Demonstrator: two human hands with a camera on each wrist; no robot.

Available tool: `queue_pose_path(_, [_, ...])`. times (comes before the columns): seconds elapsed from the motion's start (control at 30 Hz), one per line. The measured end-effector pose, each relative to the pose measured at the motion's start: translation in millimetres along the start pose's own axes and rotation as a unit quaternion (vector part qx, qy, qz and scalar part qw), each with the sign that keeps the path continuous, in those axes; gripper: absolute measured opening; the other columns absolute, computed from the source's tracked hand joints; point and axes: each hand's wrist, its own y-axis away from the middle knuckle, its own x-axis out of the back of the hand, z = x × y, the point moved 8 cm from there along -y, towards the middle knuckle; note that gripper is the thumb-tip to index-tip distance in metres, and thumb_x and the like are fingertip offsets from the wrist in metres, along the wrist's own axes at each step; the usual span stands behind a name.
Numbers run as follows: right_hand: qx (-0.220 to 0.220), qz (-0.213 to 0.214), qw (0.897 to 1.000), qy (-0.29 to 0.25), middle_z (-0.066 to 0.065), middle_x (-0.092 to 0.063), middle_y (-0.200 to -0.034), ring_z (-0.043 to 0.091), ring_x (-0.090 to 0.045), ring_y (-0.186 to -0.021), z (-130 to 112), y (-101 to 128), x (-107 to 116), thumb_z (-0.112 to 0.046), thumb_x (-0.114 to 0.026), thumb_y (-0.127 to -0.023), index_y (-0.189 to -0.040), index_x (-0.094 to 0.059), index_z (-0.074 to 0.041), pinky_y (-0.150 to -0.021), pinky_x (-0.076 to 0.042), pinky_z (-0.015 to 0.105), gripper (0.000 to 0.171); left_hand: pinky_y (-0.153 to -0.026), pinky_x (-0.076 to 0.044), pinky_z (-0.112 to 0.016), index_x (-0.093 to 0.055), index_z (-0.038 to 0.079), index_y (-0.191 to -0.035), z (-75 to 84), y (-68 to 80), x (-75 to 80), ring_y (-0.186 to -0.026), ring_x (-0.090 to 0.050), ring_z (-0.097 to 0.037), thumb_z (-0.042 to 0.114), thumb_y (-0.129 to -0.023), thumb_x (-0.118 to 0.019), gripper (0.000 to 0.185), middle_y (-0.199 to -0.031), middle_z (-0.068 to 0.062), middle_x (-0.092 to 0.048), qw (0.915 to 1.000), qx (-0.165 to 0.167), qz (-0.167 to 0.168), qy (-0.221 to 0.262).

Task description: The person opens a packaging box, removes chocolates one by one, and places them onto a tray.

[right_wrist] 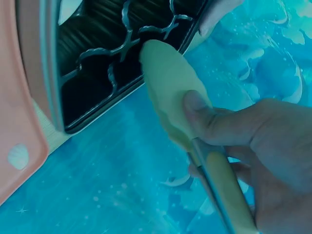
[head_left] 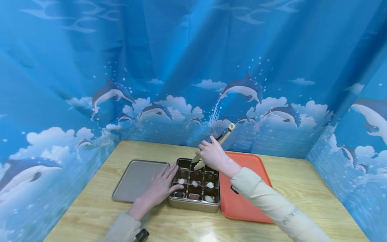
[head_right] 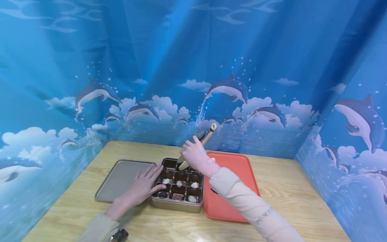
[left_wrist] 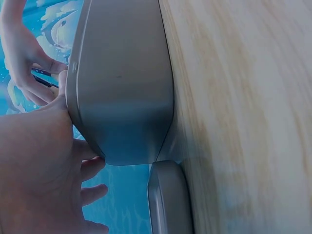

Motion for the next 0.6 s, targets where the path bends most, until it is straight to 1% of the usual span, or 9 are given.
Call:
queue_pose_path(0.1, [0.000,-0.026,0.999,0.020,-0.010,-0.071,-0.105,0.015,-0.059,-0.101,-6.2,-4.1,0.0,-0.034,-0.075,-0.093,-0.110,-0.077,-0.034,-0.100,-0.043,0.044,0.018,-0.116,-0.015,-0.075,-0.031,0.006,-0.158,1.0,0.6,1.1,-0.153,-0.019,-0.041,0.057,-0.098,-0.054,0.082,-0.166,-0.010,-0.023,1.0000,0.000,0.003,0.002])
queue_pose_path(0.13, [0.002,-0.027,0.999,0.026,-0.010,-0.071,-0.105,0.015,-0.059,-0.101,-7.7,-6.3,-6.3,-0.033,-0.075,-0.093,-0.108,-0.077,-0.035,-0.102,-0.042,0.045,0.016,-0.115,-0.015,-0.075,-0.032,0.005,-0.158,1.4,0.8,1.6,-0.152,-0.019,-0.041,0.057,-0.098,-0.054,0.082,-0.166,-0.011,-0.024,1.0000,-0.001,0.005,0.004])
queue_pose_path(0.27, [-0.004,-0.063,0.997,0.039,-0.011,-0.070,-0.103,0.014,-0.058,-0.101,-13.2,-10.9,-8.8,-0.030,-0.071,-0.096,-0.100,-0.078,-0.032,-0.107,-0.040,0.044,0.008,-0.116,-0.015,-0.075,-0.034,0.005,-0.157,2.0,1.1,1.7,-0.152,-0.020,-0.041,0.056,-0.098,-0.055,0.080,-0.166,-0.011,-0.025,1.0000,-0.003,0.006,0.005])
queue_pose_path(0.33, [-0.014,-0.069,0.997,0.034,-0.011,-0.070,-0.100,0.013,-0.058,-0.099,-15.4,-14.5,-9.7,-0.028,-0.069,-0.096,-0.093,-0.079,-0.030,-0.107,-0.039,0.044,0.011,-0.116,-0.014,-0.074,-0.034,0.006,-0.157,1.7,1.0,1.2,-0.152,-0.020,-0.041,0.055,-0.099,-0.055,0.079,-0.166,-0.011,-0.025,1.0000,-0.002,0.004,0.007])
queue_pose_path(0.37, [-0.021,-0.081,0.996,0.033,-0.011,-0.071,-0.099,0.012,-0.058,-0.098,-16.8,-15.3,-4.1,-0.027,-0.067,-0.098,-0.090,-0.079,-0.029,-0.106,-0.039,0.042,0.015,-0.116,-0.014,-0.075,-0.035,0.006,-0.157,1.5,1.0,1.0,-0.152,-0.021,-0.041,0.055,-0.099,-0.055,0.079,-0.166,-0.011,-0.025,1.0000,-0.001,0.004,0.007])
queue_pose_path(0.43, [-0.032,-0.085,0.995,0.032,-0.012,-0.071,-0.096,0.011,-0.057,-0.095,-19.8,-19.8,-5.4,-0.027,-0.064,-0.097,-0.086,-0.080,-0.029,-0.104,-0.038,0.041,0.020,-0.116,-0.014,-0.074,-0.035,0.006,-0.157,1.1,0.8,0.6,-0.152,-0.021,-0.041,0.055,-0.099,-0.055,0.078,-0.166,-0.011,-0.025,1.0000,0.001,0.001,0.006])
queue_pose_path(0.53, [-0.042,-0.110,0.992,0.040,-0.013,-0.072,-0.097,0.011,-0.056,-0.095,-25.4,-26.1,-8.1,-0.030,-0.059,-0.098,-0.090,-0.080,-0.031,-0.104,-0.036,0.040,0.023,-0.116,-0.015,-0.075,-0.038,0.006,-0.156,1.0,0.7,0.9,-0.152,-0.022,-0.041,0.054,-0.099,-0.056,0.076,-0.166,-0.011,-0.027,1.0000,0.000,0.003,0.002])
queue_pose_path(0.6, [-0.044,-0.135,0.989,0.047,-0.012,-0.072,-0.102,0.011,-0.057,-0.098,-29.3,-28.9,-10.6,-0.030,-0.057,-0.100,-0.096,-0.080,-0.032,-0.104,-0.035,0.040,0.023,-0.116,-0.016,-0.075,-0.038,0.006,-0.156,1.2,0.8,1.5,-0.152,-0.023,-0.041,0.053,-0.099,-0.056,0.076,-0.166,-0.011,-0.027,1.0000,-0.001,0.004,0.000])
